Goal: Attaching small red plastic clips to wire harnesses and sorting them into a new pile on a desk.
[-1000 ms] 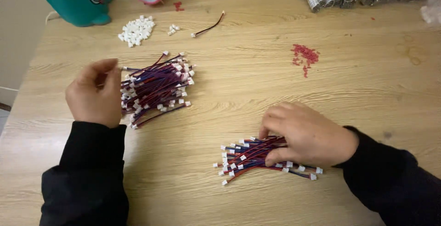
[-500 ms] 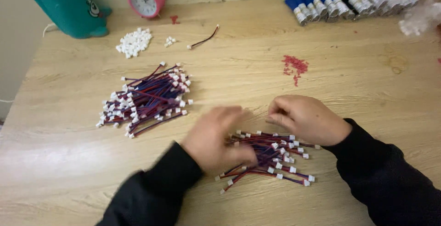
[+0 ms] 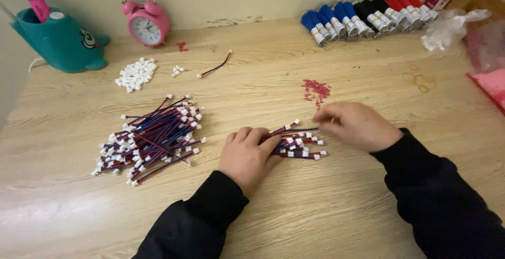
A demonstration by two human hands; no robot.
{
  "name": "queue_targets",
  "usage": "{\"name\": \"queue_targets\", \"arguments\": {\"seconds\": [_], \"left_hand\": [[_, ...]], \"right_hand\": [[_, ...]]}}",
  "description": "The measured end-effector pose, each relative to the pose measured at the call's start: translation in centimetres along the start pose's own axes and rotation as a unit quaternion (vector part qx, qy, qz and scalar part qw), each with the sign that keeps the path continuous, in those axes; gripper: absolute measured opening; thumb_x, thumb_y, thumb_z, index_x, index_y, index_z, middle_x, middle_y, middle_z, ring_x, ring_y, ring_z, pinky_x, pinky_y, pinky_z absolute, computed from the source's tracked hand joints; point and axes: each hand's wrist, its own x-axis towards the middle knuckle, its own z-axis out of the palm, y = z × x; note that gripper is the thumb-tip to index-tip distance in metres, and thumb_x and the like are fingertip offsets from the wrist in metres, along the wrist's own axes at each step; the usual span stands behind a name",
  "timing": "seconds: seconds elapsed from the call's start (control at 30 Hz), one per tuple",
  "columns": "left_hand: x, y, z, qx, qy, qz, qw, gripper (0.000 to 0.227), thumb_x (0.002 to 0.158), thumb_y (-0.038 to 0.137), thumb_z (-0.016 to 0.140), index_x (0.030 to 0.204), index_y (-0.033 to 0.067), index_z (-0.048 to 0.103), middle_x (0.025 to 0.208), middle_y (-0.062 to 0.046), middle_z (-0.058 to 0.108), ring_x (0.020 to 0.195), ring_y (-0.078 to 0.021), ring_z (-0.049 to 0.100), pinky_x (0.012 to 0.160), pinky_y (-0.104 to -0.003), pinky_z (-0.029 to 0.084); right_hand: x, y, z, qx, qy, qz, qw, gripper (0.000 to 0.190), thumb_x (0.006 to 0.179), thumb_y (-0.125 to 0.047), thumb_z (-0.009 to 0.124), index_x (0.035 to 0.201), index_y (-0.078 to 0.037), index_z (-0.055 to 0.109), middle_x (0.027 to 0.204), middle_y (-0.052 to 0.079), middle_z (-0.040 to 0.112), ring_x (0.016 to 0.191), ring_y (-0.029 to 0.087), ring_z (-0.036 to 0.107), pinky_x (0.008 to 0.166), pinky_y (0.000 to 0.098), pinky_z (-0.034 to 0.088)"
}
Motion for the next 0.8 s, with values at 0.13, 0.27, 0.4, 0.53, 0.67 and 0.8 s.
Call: {"name": "queue_targets", "arguments": {"seconds": [0.13,0.27,0.4,0.53,0.67,0.8], "left_hand": [[-0.4,-0.6,-0.1,-0.017,-0.012,-0.007,1.000,0.043,0.086,0.047,0.064,0.126,0.0341,0.058,0.120,0.002,0.055,0.118,-0.0249,0.049,0.098,-0.045,0.041],[-0.6,-1.0,-0.3,-0.071,0.030,0.017,0.997,0.034,0.083,0.038,0.069,0.116,0.0293,0.065,0.117,0.005,0.061,0.114,-0.0222,0.054,0.095,-0.042,0.043],[-1.0,-1.2,0.3,-0.095,0.092,0.053,0.990,0.025,0.082,0.032,0.072,0.106,0.0287,0.070,0.112,0.011,0.067,0.110,-0.0173,0.057,0.093,-0.037,0.044],[-1.4,-0.2,-1.5,-0.147,0.087,0.082,0.982,0.024,0.079,0.030,0.073,0.103,0.0279,0.071,0.111,0.010,0.069,0.109,-0.0180,0.059,0.093,-0.039,0.044],[-0.8,0.1,-2.8,-0.224,0.092,0.019,0.970,0.046,0.073,0.049,0.078,0.110,0.0225,0.070,0.109,0.002,0.069,0.107,-0.0233,0.063,0.095,-0.043,0.047],[0.2,-0.9,-2.0,-0.371,0.132,-0.184,0.900,0.049,0.082,0.020,0.076,0.127,0.0113,0.061,0.102,-0.012,0.070,0.090,-0.0263,0.072,0.077,-0.037,0.059]], "right_hand": [[0.4,2.3,2.3,-0.011,-0.030,-0.019,0.999,0.022,0.079,-0.019,0.071,0.101,-0.014,0.068,0.095,0.014,0.071,0.093,0.035,0.070,0.081,0.0455,0.055],[1.4,4.6,4.1,-0.041,0.016,-0.017,0.999,0.019,0.081,-0.025,0.071,0.098,-0.016,0.068,0.088,0.009,0.065,0.092,0.029,0.068,0.080,0.0391,0.054],[1.8,5.4,4.9,-0.065,0.026,-0.024,0.997,0.016,0.084,-0.030,0.069,0.092,-0.016,0.067,0.092,0.005,0.061,0.094,0.026,0.067,0.082,0.0351,0.054],[1.7,5.6,4.9,-0.104,0.060,-0.040,0.992,0.018,0.089,-0.031,0.064,0.091,-0.013,0.062,0.089,0.006,0.058,0.092,0.027,0.067,0.081,0.0343,0.054],[1.4,4.7,4.1,-0.037,0.038,0.001,0.999,0.017,0.094,-0.026,0.055,0.094,-0.010,0.058,0.085,0.014,0.061,0.090,0.035,0.067,0.078,0.0437,0.053],[0.3,1.8,2.9,-0.005,0.020,-0.015,1.000,0.016,0.093,-0.026,0.056,0.093,-0.010,0.056,0.084,0.017,0.063,0.092,0.039,0.066,0.075,0.0474,0.053]]}}
